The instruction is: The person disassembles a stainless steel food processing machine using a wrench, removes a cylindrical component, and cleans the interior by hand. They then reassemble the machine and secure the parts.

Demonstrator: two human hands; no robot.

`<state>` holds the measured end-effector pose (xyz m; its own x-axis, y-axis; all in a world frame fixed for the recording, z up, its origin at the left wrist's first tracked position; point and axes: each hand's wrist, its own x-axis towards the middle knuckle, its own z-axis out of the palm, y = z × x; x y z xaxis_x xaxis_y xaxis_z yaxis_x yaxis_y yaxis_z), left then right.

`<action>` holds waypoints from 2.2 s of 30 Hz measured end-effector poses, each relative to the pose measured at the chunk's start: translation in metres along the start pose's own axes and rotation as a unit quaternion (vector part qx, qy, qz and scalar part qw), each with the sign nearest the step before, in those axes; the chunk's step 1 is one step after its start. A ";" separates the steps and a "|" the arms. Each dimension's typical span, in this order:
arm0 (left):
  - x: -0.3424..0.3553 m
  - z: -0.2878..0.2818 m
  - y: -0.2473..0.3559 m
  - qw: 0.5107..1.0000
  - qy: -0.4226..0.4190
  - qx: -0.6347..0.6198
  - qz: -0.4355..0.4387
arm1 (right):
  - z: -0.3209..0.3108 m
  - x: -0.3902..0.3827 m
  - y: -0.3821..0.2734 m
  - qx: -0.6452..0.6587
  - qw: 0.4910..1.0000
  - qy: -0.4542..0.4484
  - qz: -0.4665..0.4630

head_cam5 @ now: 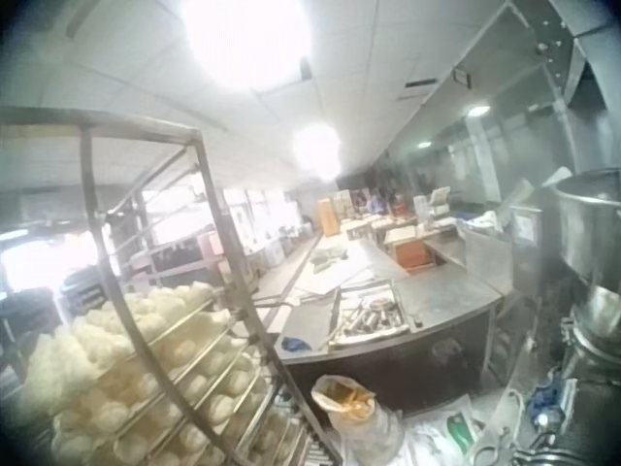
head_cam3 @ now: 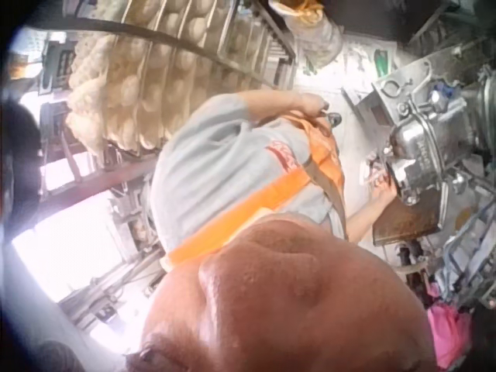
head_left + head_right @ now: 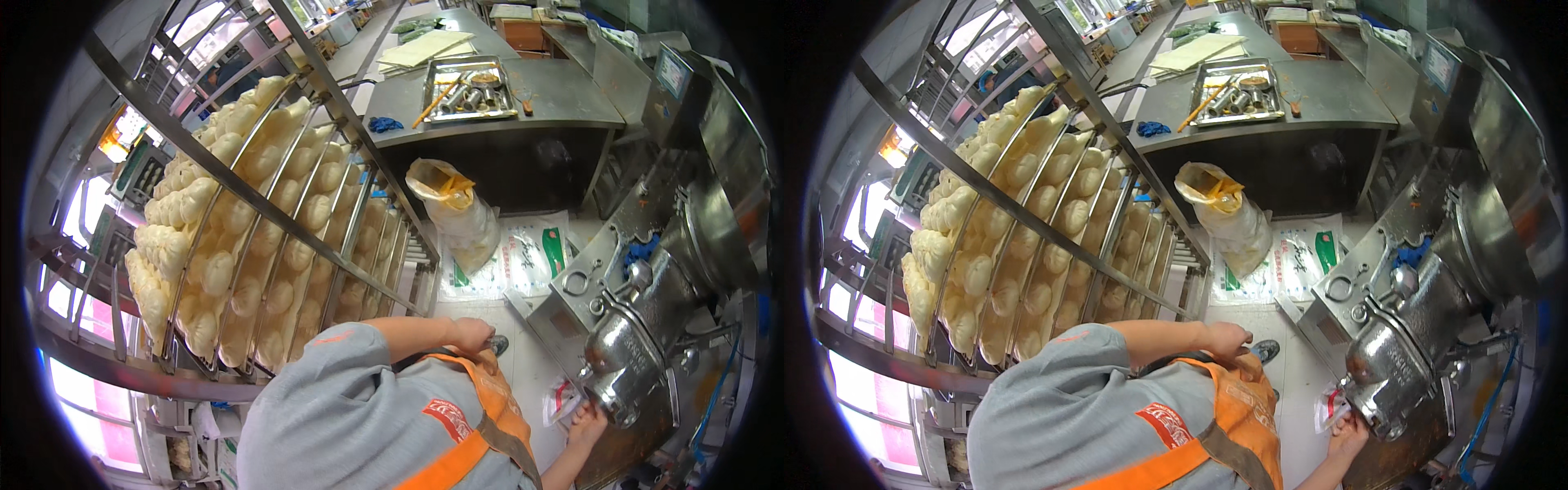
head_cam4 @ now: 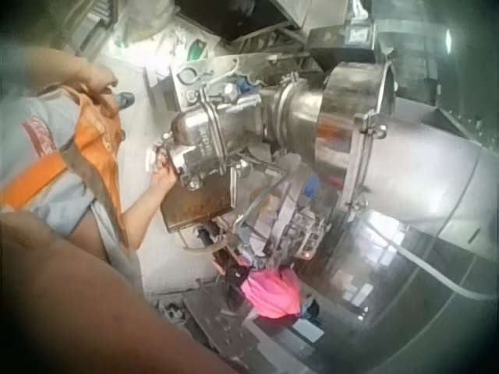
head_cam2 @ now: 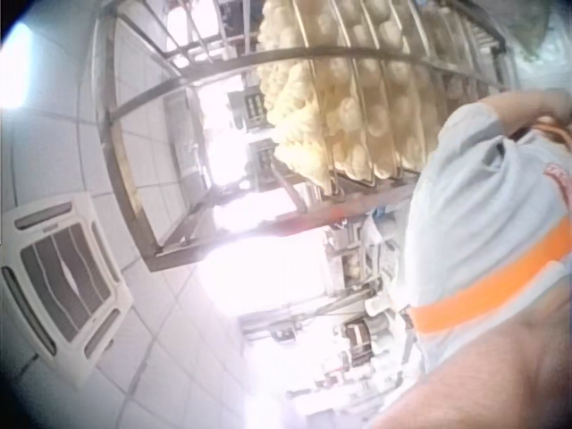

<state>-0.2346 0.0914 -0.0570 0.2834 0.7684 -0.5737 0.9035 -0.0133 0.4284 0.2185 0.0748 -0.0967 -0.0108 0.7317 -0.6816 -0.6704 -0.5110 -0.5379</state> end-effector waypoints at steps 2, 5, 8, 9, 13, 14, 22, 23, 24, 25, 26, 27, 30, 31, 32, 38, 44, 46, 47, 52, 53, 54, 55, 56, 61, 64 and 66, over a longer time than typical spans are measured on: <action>0.008 -0.002 -0.008 1.000 -0.011 0.008 -0.013 | -0.010 0.007 -0.009 -0.052 0.998 -0.030 0.004; 0.021 -0.006 -0.015 1.000 0.001 -0.004 -0.004 | -0.026 0.020 -0.018 -0.077 0.996 -0.016 0.052; 0.033 -0.013 -0.017 1.000 0.003 -0.015 0.010 | -0.043 0.032 -0.021 0.037 0.986 -0.080 0.140; 0.036 -0.017 -0.019 1.000 0.000 -0.025 0.008 | -0.046 0.034 -0.020 0.068 0.979 -0.113 0.154; 0.047 -0.031 -0.028 0.998 -0.005 -0.058 -0.013 | -0.039 0.027 -0.019 0.009 0.984 -0.118 0.136; 0.050 -0.034 -0.031 0.998 0.000 -0.064 -0.021 | -0.029 0.028 -0.021 -0.034 0.985 -0.116 0.123; 0.064 -0.043 -0.067 0.998 -0.005 -0.047 -0.030 | 0.008 -0.017 -0.024 -0.161 0.981 0.069 0.087; 0.064 -0.045 -0.067 0.999 -0.023 -0.026 -0.019 | 0.006 -0.013 -0.012 0.069 0.996 0.007 0.062; 0.068 -0.049 -0.068 0.997 -0.047 -0.043 -0.043 | 0.001 -0.014 -0.005 0.120 0.986 0.104 0.042; 0.068 -0.052 -0.068 0.995 -0.033 -0.071 -0.063 | -0.004 -0.012 0.001 0.149 0.988 0.019 0.015; 0.074 -0.057 -0.067 0.993 -0.048 -0.075 -0.076 | -0.008 -0.015 0.010 0.119 0.993 -0.003 -0.021; 0.075 -0.060 -0.065 0.996 -0.017 -0.063 -0.065 | -0.009 -0.009 0.014 0.194 0.972 -0.130 -0.002; 0.084 -0.067 -0.055 0.996 -0.024 -0.073 -0.041 | -0.007 -0.011 0.015 0.066 0.995 -0.055 -0.044; 0.087 -0.069 -0.053 0.998 -0.031 -0.050 -0.025 | 0.000 -0.012 0.015 -0.012 0.991 -0.044 -0.124; 0.089 -0.069 -0.051 0.996 -0.049 -0.062 -0.027 | 0.004 -0.016 0.018 0.022 0.992 0.000 -0.123; 0.097 -0.087 -0.049 0.999 -0.043 0.003 0.003 | 0.024 -0.012 0.021 -0.041 0.979 0.147 -0.137; 0.109 -0.082 -0.039 0.999 -0.024 -0.040 0.006 | 0.007 -0.007 0.030 -0.147 0.973 0.122 -0.132; 0.112 -0.075 -0.045 0.997 -0.020 -0.060 0.036 | 0.011 -0.006 0.035 -0.110 0.971 0.094 -0.191; 0.116 -0.070 -0.048 0.997 -0.024 -0.064 0.038 | 0.012 -0.006 0.035 -0.222 0.937 0.134 -0.232; 0.128 -0.049 -0.060 0.995 -0.047 -0.060 0.058 | 0.023 -0.011 0.029 -0.268 0.929 0.195 -0.165; 0.127 -0.047 -0.059 0.995 -0.055 -0.067 0.051 | 0.026 -0.012 0.026 -0.354 0.893 0.198 -0.197; 0.127 -0.046 -0.057 0.993 -0.051 -0.057 0.087 | 0.031 -0.011 0.024 -0.395 0.865 0.209 -0.229; 0.127 -0.046 -0.053 0.993 -0.055 -0.043 0.096 | 0.034 -0.014 0.022 -0.427 0.841 0.217 -0.251; 0.125 -0.047 -0.048 0.993 -0.065 -0.032 0.096 | 0.038 -0.016 0.021 -0.451 0.816 0.226 -0.282; 0.129 -0.043 0.000 0.980 -0.106 -0.007 0.168 | 0.049 -0.018 0.015 -0.486 0.765 0.239 -0.349; 0.122 -0.028 0.041 0.970 -0.118 0.009 0.210 | 0.046 -0.021 0.011 -0.500 0.791 0.215 -0.280; 0.107 -0.016 0.071 0.965 -0.106 -0.035 0.236 | 0.042 -0.018 0.007 -0.474 0.795 0.191 -0.328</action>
<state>-0.1450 0.1828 -0.0766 0.7251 0.5385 -0.4292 0.6348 -0.2809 0.7198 0.1826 0.0765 -0.0673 0.4571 0.8832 -0.1046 0.4230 -0.3194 -0.8480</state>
